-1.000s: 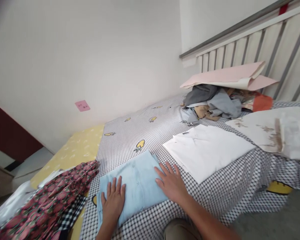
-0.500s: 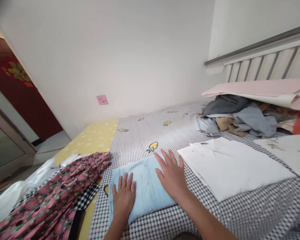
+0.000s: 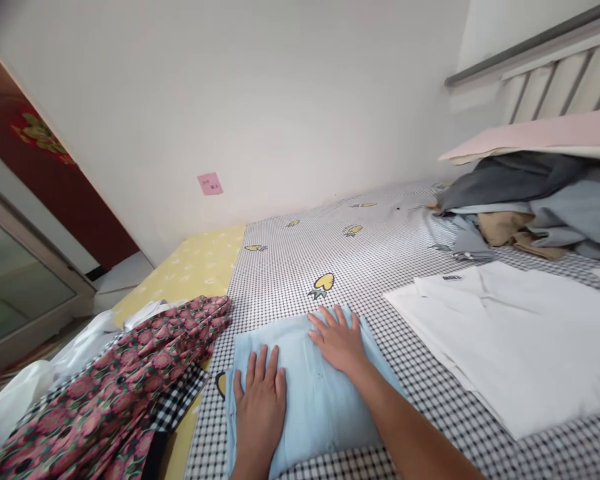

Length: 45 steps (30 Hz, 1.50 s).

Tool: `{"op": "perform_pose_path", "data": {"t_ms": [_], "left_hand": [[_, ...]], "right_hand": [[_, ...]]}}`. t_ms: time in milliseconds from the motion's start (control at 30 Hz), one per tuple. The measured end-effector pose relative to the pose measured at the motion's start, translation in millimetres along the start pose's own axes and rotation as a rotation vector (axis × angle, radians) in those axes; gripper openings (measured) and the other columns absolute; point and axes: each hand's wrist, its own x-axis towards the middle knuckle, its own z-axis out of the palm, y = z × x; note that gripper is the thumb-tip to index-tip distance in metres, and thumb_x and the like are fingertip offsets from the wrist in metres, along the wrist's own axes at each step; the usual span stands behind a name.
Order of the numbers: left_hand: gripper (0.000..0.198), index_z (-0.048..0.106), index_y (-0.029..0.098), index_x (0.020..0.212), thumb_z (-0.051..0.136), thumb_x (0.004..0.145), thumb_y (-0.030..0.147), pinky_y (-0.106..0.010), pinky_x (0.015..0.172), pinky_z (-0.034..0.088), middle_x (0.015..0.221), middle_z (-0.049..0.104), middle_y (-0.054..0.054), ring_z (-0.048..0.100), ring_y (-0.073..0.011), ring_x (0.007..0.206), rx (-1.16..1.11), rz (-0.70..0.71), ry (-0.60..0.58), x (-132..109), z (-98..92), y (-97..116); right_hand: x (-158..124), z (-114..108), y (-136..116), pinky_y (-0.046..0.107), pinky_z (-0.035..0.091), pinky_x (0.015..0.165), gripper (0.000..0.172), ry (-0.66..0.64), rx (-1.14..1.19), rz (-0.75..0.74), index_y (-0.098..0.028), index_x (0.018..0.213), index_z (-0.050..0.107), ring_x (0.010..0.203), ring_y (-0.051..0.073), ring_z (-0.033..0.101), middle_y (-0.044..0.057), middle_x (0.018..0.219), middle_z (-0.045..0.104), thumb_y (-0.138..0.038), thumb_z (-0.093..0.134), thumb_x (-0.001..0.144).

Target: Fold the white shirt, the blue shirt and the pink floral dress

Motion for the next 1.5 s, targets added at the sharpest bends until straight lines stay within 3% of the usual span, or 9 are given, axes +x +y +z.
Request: {"op": "perform_pose_path", "data": {"t_ms": [533,767,967,1167,1233,1367,1433,1500], "left_hand": [[0.053,0.046,0.035,0.154,0.035,0.103,0.027,-0.067,0.123,0.032,0.163,0.048,-0.002,0.043,-0.0298,0.151,0.029,0.014,0.071,-3.2,9.8,-5.2],[0.053,0.048,0.034,0.153,0.034,0.102,0.025,-0.065,0.123,0.034,0.162,0.049,-0.003,0.045,-0.0290,0.150,0.068,0.009,0.075,0.7,9.3,-5.9],[0.055,0.047,0.030,0.154,0.030,0.102,0.025,-0.065,0.122,0.034,0.162,0.047,-0.004,0.044,-0.0300,0.151,0.095,0.013,0.050,6.6,8.6,-6.1],[0.055,0.048,0.025,0.154,0.033,0.101,0.029,-0.067,0.123,0.030,0.164,0.045,-0.010,0.039,-0.0325,0.153,-0.051,-0.018,-0.089,12.4,-7.3,-3.6],[0.054,0.052,0.024,0.151,0.035,0.101,0.030,-0.065,0.123,0.031,0.163,0.047,-0.011,0.041,-0.0317,0.153,-0.112,-0.005,-0.126,5.4,-13.5,-9.3],[0.048,0.061,0.027,0.144,0.039,0.101,0.028,-0.049,0.125,0.035,0.160,0.053,-0.007,0.048,-0.0214,0.148,-0.193,0.028,-0.090,-20.8,-21.9,-38.3],[0.047,0.063,0.025,0.140,0.039,0.100,0.025,-0.046,0.122,0.039,0.155,0.058,-0.008,0.052,-0.0204,0.144,-0.221,0.003,-0.058,-30.7,-25.2,-60.0],[0.046,0.066,0.021,0.136,0.038,0.100,0.022,-0.043,0.118,0.044,0.148,0.065,-0.010,0.058,-0.0201,0.138,-0.236,-0.042,-0.023,-34.3,-28.4,-82.9]], "right_hand": [[-12.2,2.8,8.7,0.074,0.021,0.121,0.051,0.084,0.050,-0.116,-0.046,0.156,0.045,0.156,0.037,0.029,-0.003,0.167,0.040,-0.048,0.043,0.105],[-63.3,11.1,35.0,0.067,0.028,0.122,0.050,0.148,0.084,-0.166,-0.044,0.154,0.048,0.154,0.034,0.034,-0.002,0.165,0.044,-0.052,0.040,0.106],[-124.9,8.5,63.8,0.067,0.023,0.124,0.050,0.172,0.080,-0.056,-0.048,0.153,0.048,0.156,0.034,0.032,-0.005,0.165,0.042,-0.050,0.041,0.105],[-134.1,1.5,61.7,0.066,0.021,0.124,0.050,0.180,0.030,0.009,-0.042,0.154,0.050,0.155,0.034,0.034,-0.002,0.164,0.044,-0.049,0.040,0.105],[-131.0,-2.0,61.0,0.065,0.021,0.125,0.051,0.146,0.014,0.014,-0.041,0.155,0.049,0.156,0.033,0.032,-0.002,0.166,0.043,-0.049,0.039,0.106],[-129.9,-17.8,59.9,0.064,0.023,0.124,0.053,0.024,0.016,0.068,-0.039,0.157,0.046,0.156,0.031,0.031,-0.001,0.167,0.040,-0.048,0.036,0.106],[-134.2,-29.7,52.8,0.067,0.023,0.123,0.057,0.039,0.013,0.082,-0.036,0.160,0.042,0.156,0.033,0.032,0.003,0.168,0.039,-0.047,0.038,0.104],[-141.6,-41.1,38.0,0.069,0.018,0.123,0.062,0.123,-0.004,0.001,-0.035,0.162,0.039,0.157,0.034,0.029,0.005,0.169,0.038,-0.046,0.045,0.101]]}}
